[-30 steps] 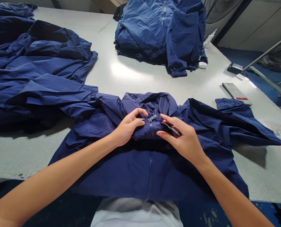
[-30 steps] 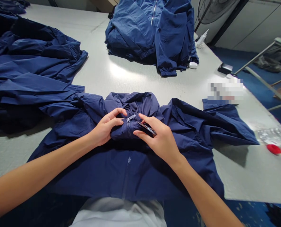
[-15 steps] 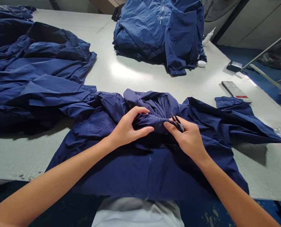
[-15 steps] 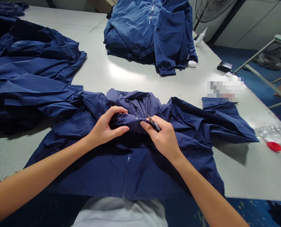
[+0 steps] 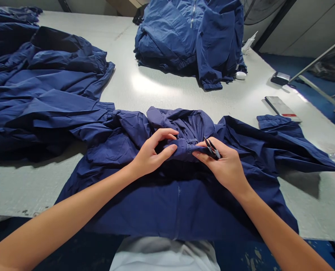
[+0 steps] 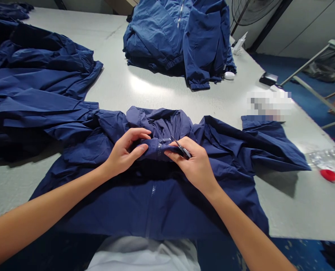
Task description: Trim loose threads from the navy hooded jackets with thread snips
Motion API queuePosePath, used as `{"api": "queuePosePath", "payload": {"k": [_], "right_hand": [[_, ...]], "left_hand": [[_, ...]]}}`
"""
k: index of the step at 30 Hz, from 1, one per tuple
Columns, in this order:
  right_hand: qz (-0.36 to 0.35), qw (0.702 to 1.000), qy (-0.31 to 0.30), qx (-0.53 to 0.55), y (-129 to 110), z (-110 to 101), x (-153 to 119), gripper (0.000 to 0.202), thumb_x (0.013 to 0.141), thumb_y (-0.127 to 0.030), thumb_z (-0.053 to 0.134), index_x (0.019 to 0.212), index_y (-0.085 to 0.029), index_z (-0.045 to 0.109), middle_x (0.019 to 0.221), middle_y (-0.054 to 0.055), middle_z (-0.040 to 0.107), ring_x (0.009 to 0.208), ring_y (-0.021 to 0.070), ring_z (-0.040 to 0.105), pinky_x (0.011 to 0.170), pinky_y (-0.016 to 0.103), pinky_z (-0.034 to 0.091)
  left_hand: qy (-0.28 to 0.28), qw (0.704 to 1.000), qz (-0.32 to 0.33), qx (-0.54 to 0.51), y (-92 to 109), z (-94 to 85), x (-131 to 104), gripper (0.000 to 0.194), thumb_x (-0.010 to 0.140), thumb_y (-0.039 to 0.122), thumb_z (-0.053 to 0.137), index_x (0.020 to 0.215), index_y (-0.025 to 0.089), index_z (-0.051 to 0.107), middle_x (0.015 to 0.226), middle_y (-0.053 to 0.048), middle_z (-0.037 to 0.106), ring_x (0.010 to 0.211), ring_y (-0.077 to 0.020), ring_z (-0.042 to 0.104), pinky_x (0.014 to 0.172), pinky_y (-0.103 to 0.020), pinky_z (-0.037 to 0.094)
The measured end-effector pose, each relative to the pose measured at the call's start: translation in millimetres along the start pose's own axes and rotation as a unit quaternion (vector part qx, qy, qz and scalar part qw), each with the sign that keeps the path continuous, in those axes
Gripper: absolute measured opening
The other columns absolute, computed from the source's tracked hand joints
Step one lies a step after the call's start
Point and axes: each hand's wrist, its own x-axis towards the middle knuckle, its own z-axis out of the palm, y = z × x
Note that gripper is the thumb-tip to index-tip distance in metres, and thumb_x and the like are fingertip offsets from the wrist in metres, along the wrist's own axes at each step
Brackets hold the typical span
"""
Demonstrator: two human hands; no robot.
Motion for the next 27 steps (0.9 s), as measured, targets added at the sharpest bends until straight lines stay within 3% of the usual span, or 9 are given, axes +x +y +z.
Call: {"api": "queuePosePath", "payload": {"k": [11, 18, 23, 27], "right_hand": [[-0.01, 1.0, -0.003, 0.002, 1.6, 0.0, -0.4, 0.006, 0.083, -0.026, 0.072, 0.084, -0.023, 0.067, 0.075, -0.004, 0.061, 0.063, 0.0104, 0.052, 0.06, 0.023, 0.04], [-0.01, 1.0, -0.028, -0.01, -1.4, 0.2, -2.1, 0.009, 0.085, -0.03, 0.07, 0.091, -0.023, 0.068, 0.08, -0.002, 0.062, 0.065, 0.0111, 0.054, 0.056, 0.023, 0.04], [-0.034, 0.998, -0.043, -0.03, -1.0, -2.2, -3.4, 0.025, 0.087, -0.044, 0.066, 0.095, -0.021, 0.068, 0.08, 0.002, 0.064, 0.062, 0.0134, 0.056, 0.05, 0.025, 0.04], [-0.078, 0.996, -0.024, -0.042, 1.1, -2.9, -3.4, 0.026, 0.093, -0.043, 0.057, 0.089, -0.02, 0.069, 0.077, 0.004, 0.068, 0.065, 0.0157, 0.062, 0.058, 0.027, 0.045]], "left_hand": [[-0.024, 1.0, -0.01, 0.016, 2.8, 0.0, -1.5, 0.025, 0.09, 0.022, 0.061, 0.115, 0.021, 0.059, 0.106, -0.005, 0.068, 0.099, -0.0156, 0.064, 0.089, -0.027, 0.05], [0.048, 0.999, 0.022, -0.006, 3.2, 1.1, -2.3, 0.047, 0.081, 0.018, 0.067, 0.125, 0.022, 0.051, 0.094, -0.002, 0.062, 0.089, -0.0144, 0.062, 0.086, -0.028, 0.05], [0.035, 0.999, 0.002, 0.006, 4.8, 1.8, -2.5, 0.036, 0.084, 0.017, 0.062, 0.119, 0.021, 0.055, 0.092, -0.002, 0.059, 0.087, -0.0137, 0.059, 0.085, -0.027, 0.049], [0.075, 0.996, -0.042, -0.018, 5.3, 1.4, 0.4, 0.021, 0.091, 0.022, 0.053, 0.112, 0.02, 0.058, 0.081, 0.0, 0.057, 0.076, -0.0126, 0.056, 0.076, -0.026, 0.048]]}}
